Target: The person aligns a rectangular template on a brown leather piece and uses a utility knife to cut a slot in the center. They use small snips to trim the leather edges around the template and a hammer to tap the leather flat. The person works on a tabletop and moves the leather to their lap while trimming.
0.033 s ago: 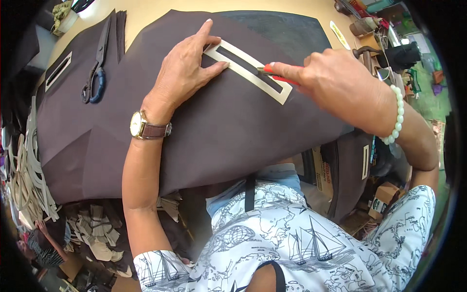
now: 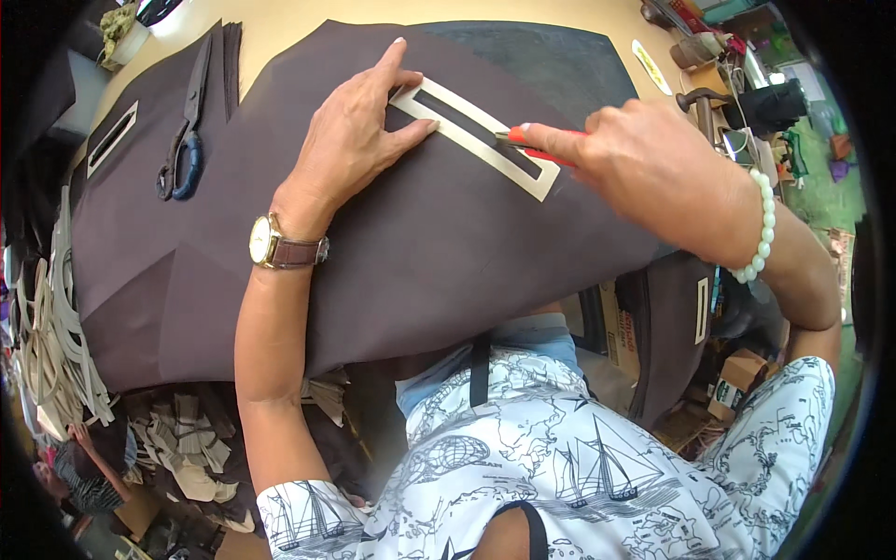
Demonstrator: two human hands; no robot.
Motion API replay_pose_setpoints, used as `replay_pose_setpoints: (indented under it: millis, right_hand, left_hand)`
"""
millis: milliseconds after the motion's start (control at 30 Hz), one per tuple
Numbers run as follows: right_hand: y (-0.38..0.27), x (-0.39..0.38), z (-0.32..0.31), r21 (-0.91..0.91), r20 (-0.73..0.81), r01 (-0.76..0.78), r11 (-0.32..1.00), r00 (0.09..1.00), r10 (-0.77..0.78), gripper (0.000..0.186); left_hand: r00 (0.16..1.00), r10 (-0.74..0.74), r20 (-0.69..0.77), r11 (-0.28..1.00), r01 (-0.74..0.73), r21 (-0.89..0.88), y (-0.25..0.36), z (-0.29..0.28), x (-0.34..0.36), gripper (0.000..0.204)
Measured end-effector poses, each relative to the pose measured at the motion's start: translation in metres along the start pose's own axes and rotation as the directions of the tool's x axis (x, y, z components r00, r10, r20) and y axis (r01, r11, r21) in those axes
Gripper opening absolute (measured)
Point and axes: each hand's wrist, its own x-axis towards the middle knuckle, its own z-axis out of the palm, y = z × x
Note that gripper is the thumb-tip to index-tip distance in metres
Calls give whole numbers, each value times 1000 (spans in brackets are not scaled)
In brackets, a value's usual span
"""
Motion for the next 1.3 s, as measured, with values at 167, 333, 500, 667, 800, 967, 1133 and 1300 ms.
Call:
replay_pose_setpoints:
  millis: [167,333,500,667,800,967,1133,1300]
  right_hand:
    - [-7,-20,-2,40,70,-43,998,997,40,54]
    - [-12,-36,-4,37,184,-91,995,979,83,59]
    - [-18,-44,5,34,74,-101,994,992,98,61]
    - [-5,-47,6,143,114,-193,971,977,178,51]
    - [50,-46,19,799,279,-444,405,871,404,52]
    - [99,-29,101,786,-149,-385,485,642,752,37]
    - [119,3,158,597,-420,-335,729,644,640,38]
    - [98,-16,130,296,-643,-483,824,537,545,34]
  left_hand:
    - [1000,-11,8,1000,11,-8,2,-1,0,75]
    - [1000,-19,6,1000,19,-20,4,-2,0,71]
    - [994,-54,90,983,69,-171,6,-11,4,76]
    - [967,-217,-135,957,183,-226,-17,-56,11,72]
    - [813,-579,-63,766,568,302,-37,-101,-5,76]
    - [720,-688,90,694,616,371,-28,-110,-8,72]
    - [744,-632,218,774,588,236,-43,-104,-12,49]
    - [850,-487,200,699,517,-494,-44,-89,-20,30]
